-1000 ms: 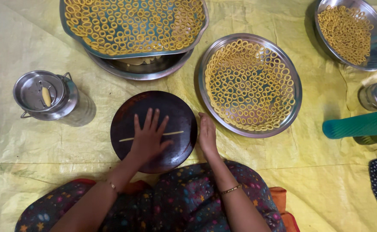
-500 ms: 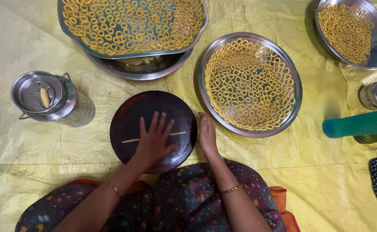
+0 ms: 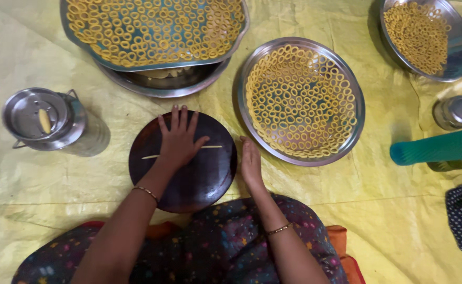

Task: The person rolls small pieces of yellow dough into thin ropes on a dark wooden board, then shapes them into small rings and places them onto a metal tray. The process is repeated continuously throughout the clip.

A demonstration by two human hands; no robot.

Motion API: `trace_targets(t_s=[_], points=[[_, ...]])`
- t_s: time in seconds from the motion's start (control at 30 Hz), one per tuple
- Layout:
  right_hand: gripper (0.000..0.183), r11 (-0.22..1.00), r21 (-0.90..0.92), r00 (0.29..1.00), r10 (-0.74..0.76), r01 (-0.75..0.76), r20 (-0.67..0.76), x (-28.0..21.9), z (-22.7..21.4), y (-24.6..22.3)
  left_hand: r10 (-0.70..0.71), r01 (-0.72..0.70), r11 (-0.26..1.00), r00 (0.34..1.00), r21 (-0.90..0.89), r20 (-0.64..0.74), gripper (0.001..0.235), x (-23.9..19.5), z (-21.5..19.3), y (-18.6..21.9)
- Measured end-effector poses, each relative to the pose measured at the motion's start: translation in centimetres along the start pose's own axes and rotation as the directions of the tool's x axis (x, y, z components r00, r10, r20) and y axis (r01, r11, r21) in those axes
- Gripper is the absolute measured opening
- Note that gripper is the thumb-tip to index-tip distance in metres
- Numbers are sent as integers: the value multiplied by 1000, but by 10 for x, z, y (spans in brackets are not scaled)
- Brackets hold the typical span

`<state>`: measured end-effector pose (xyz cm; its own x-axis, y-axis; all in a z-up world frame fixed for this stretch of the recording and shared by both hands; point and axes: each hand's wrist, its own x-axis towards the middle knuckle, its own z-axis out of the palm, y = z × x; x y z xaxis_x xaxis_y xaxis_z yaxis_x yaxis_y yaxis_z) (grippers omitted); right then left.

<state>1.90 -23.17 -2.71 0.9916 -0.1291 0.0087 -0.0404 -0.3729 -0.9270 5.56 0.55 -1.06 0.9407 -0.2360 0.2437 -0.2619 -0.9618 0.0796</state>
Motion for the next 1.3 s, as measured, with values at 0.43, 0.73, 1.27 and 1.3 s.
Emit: trace_targets(t_s=[0.43,0.73,1.27,1.3], points=[[59,1000,20,1000,2,-1,-16,1,5,17,264,-258,964,951,-57,160,89,-66,-35,41],[55,998,38,998,44,-42,-40,6,3,20,108,-109,994,994,1,32,91,12,-7,18],[54,972,230,990,82,-53,-117,3,-4,6,322,-297,933,941,-204,105,90,-48,-38,94],[54,966,252,990,85,-54,-116,2,-3,5,314,-289,934,944,-211,98,90,-49,-39,94]])
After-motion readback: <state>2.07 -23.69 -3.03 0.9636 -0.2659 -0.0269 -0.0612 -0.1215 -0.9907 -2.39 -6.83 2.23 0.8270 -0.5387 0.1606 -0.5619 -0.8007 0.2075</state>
